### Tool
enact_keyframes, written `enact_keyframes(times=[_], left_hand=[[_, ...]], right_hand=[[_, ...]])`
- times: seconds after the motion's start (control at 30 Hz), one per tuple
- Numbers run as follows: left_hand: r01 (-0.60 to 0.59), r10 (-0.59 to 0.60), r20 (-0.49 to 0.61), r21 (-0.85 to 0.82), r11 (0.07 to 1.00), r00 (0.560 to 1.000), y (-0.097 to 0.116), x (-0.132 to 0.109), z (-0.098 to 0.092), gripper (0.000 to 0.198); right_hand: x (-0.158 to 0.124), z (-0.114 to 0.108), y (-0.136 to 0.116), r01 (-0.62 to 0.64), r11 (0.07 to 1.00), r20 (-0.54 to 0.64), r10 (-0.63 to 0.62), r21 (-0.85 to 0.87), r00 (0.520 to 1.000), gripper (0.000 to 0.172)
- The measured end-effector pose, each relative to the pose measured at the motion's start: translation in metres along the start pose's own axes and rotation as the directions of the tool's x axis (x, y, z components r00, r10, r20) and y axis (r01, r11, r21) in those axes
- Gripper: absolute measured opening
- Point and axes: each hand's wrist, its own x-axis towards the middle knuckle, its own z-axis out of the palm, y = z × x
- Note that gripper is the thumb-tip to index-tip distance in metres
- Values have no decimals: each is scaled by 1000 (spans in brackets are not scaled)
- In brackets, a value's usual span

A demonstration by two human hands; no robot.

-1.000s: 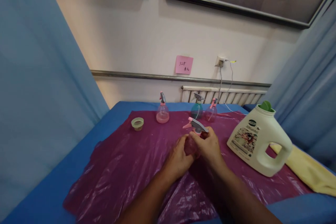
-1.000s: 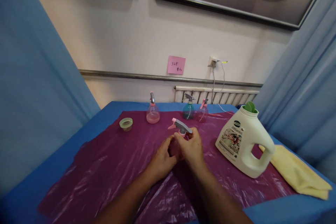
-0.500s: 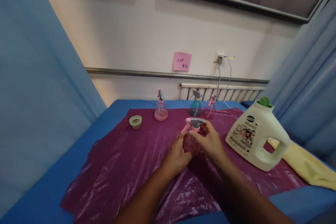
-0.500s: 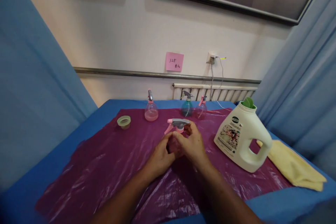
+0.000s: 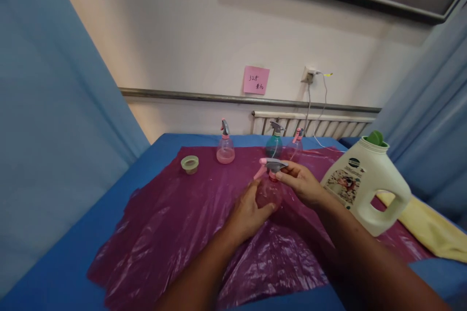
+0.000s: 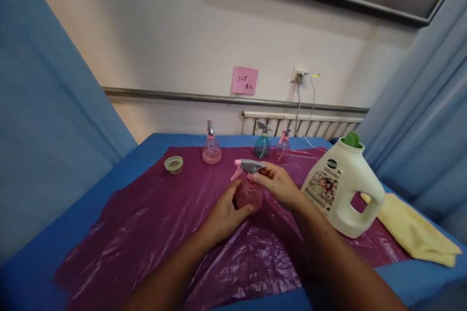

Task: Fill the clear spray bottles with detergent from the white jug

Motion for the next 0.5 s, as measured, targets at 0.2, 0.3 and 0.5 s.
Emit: enact_keyframes(times=[0.2, 0.3, 0.5], left_hand=[[2, -3, 20, 48, 999, 1000, 0, 0, 0, 84], [18, -19, 18, 56, 998, 1000, 3, -1, 0, 83], [45, -45, -5, 45, 998, 999, 10, -2, 1, 82]], right_hand=[[-3, -3, 9, 5, 999, 26, -3, -48, 1000, 34], [-6, -2, 12, 24, 997, -5, -25, -77, 1000, 38], [-8, 2, 19, 32, 982, -138, -58, -184, 989, 39]])
